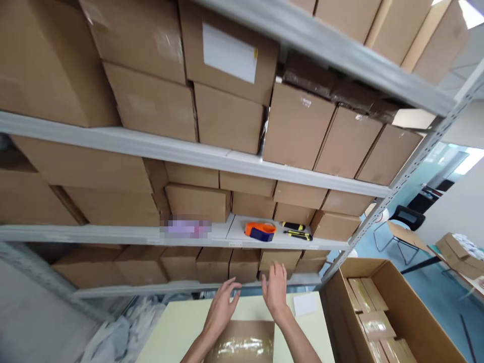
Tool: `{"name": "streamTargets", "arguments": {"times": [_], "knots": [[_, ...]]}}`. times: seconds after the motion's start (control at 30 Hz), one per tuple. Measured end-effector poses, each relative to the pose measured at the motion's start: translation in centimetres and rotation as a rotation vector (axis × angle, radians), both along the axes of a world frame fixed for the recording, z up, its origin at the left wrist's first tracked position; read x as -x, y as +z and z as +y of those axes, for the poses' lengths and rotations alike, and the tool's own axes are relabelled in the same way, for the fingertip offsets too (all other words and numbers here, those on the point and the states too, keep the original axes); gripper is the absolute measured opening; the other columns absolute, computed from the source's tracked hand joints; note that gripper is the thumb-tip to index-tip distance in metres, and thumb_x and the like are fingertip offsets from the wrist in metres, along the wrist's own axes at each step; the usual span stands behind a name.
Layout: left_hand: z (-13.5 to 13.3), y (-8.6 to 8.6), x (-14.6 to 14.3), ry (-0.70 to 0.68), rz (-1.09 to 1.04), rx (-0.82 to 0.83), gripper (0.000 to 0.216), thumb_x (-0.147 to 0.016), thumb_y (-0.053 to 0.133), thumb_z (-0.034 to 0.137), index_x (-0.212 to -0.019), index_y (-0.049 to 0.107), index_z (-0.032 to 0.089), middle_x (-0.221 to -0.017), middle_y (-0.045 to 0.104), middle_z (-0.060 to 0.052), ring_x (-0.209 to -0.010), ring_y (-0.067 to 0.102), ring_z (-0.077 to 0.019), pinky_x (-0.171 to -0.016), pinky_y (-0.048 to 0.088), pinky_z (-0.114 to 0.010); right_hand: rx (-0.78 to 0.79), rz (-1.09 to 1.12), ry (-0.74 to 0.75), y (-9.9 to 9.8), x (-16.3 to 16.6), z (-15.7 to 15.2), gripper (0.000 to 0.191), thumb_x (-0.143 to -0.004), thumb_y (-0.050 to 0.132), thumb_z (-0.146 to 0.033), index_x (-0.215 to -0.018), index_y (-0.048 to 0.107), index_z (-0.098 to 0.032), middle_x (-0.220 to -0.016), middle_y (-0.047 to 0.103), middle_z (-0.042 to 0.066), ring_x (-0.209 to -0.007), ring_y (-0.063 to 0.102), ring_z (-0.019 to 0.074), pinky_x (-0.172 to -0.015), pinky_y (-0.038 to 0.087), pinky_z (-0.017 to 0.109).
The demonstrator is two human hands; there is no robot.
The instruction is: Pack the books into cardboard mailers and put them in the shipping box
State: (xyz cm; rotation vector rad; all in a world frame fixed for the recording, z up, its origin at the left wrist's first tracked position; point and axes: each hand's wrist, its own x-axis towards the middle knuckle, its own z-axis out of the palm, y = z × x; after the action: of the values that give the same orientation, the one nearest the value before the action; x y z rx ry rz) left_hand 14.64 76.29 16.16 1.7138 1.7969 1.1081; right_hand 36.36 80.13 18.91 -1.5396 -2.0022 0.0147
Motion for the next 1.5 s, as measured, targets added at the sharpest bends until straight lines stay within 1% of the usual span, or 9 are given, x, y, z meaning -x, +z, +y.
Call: {"name": "streamTargets", "arguments": {"times": [0.13, 0.27, 0.53, 0.63, 0.73, 0.9, 1.13, 1.37, 1.5], "knots": [[6.7, 8.3, -1.8, -0.068, 0.017, -0.200, 0.027, -0.090, 0.054, 0.021, -0.102, 0.079, 0.024, -0.132, 0.076, -0.014, -0.131, 0.070, -0.0323, -0.117, 0.056, -0.053, -0.075, -0.062, 0.058, 8.1, 3.7, 8.1, 0.046, -0.102, 0.049, -0.017, -0.146, 0.062, -0.015, -0.148, 0.067, 0.020, -0.142, 0.062, 0.0324, -0.128, 0.043, 0.058], [10.0, 12.7, -3.2, -0.049, 0.046, -0.294, 0.027, -0.092, 0.054, 0.020, -0.102, 0.078, 0.024, -0.135, 0.075, -0.015, -0.133, 0.068, -0.0331, -0.118, 0.055, -0.055, 0.109, -0.194, 0.014, 10.8, 6.6, 12.1, 0.053, -0.090, 0.058, -0.007, -0.142, 0.067, -0.010, -0.145, 0.069, 0.025, -0.139, 0.064, 0.0360, -0.123, 0.047, 0.055], [8.8, 8.7, -3.6, -0.056, -0.043, -0.203, 0.033, -0.089, 0.053, 0.018, -0.114, 0.076, 0.024, -0.125, 0.078, -0.016, -0.122, 0.075, -0.0335, -0.111, 0.060, -0.054, 0.182, -0.234, 0.028, 10.2, 6.5, 12.4, 0.066, -0.075, 0.061, 0.000, -0.140, 0.067, -0.002, -0.133, 0.075, 0.029, -0.130, 0.071, 0.0400, -0.117, 0.051, 0.051], [6.8, 7.4, -3.5, -0.011, -0.167, -0.144, 0.035, -0.092, 0.052, 0.027, -0.120, 0.074, 0.025, -0.130, 0.077, -0.017, -0.122, 0.076, -0.0340, -0.109, 0.062, -0.054, 0.096, -0.065, 0.072, 8.8, 5.2, 10.5, 0.060, -0.087, 0.054, -0.008, -0.146, 0.064, -0.011, -0.140, 0.073, 0.023, -0.132, 0.070, 0.0366, -0.117, 0.054, 0.050], [3.1, 6.9, -3.5, -0.009, -0.326, -0.139, 0.036, -0.097, 0.053, 0.042, -0.123, 0.073, 0.027, -0.131, 0.077, -0.015, -0.116, 0.078, -0.0317, -0.105, 0.064, -0.050, 0.054, 0.357, 0.139, 5.7, 4.3, 5.9, 0.046, -0.104, 0.046, -0.030, -0.147, 0.061, -0.020, -0.140, 0.073, 0.019, -0.127, 0.073, 0.0337, -0.109, 0.060, 0.050], [-6.4, 7.0, -4.4, 0.013, -0.458, 0.002, 0.029, -0.093, 0.064, 0.053, -0.101, 0.074, 0.027, -0.107, 0.080, -0.010, -0.099, 0.079, -0.0262, -0.094, 0.066, -0.042, 0.309, 0.877, 0.149, 1.7, 3.5, -6.9, 0.047, -0.104, 0.056, -0.057, -0.135, 0.062, -0.022, -0.124, 0.076, 0.014, -0.115, 0.074, 0.0279, -0.103, 0.062, 0.042], [-15.1, 7.9, -4.5, 0.013, -0.523, 0.336, 0.027, -0.085, 0.073, 0.049, -0.093, 0.072, 0.024, -0.090, 0.080, -0.003, -0.080, 0.074, -0.0189, -0.071, 0.057, -0.029, 0.650, 1.036, 0.020, 4.7, 1.7, -18.3, 0.055, -0.096, 0.073, -0.064, -0.130, 0.065, -0.022, -0.125, 0.074, 0.010, -0.121, 0.070, 0.0256, -0.111, 0.055, 0.040], [-16.9, 9.2, -3.1, -0.155, -0.418, 0.402, 0.021, -0.091, 0.072, 0.044, -0.096, 0.074, 0.024, -0.086, 0.077, 0.000, -0.071, 0.065, -0.0157, -0.069, 0.053, -0.028, 0.908, 1.031, 0.040, 6.5, 0.7, -18.8, 0.056, -0.092, 0.075, -0.071, -0.108, 0.075, -0.018, -0.109, 0.082, 0.010, -0.101, 0.076, 0.0254, -0.098, 0.061, 0.039], [-16.5, 11.4, -2.2, -0.148, -0.305, 0.236, 0.026, -0.092, 0.071, 0.042, -0.109, 0.073, 0.023, -0.106, 0.077, -0.005, -0.086, 0.068, -0.0184, -0.076, 0.057, -0.031, 0.881, 0.963, 0.097, 7.2, 1.1, -18.7, 0.058, -0.092, 0.074, -0.074, -0.109, 0.075, -0.018, -0.107, 0.083, 0.009, -0.099, 0.078, 0.0261, -0.096, 0.063, 0.039]]}}
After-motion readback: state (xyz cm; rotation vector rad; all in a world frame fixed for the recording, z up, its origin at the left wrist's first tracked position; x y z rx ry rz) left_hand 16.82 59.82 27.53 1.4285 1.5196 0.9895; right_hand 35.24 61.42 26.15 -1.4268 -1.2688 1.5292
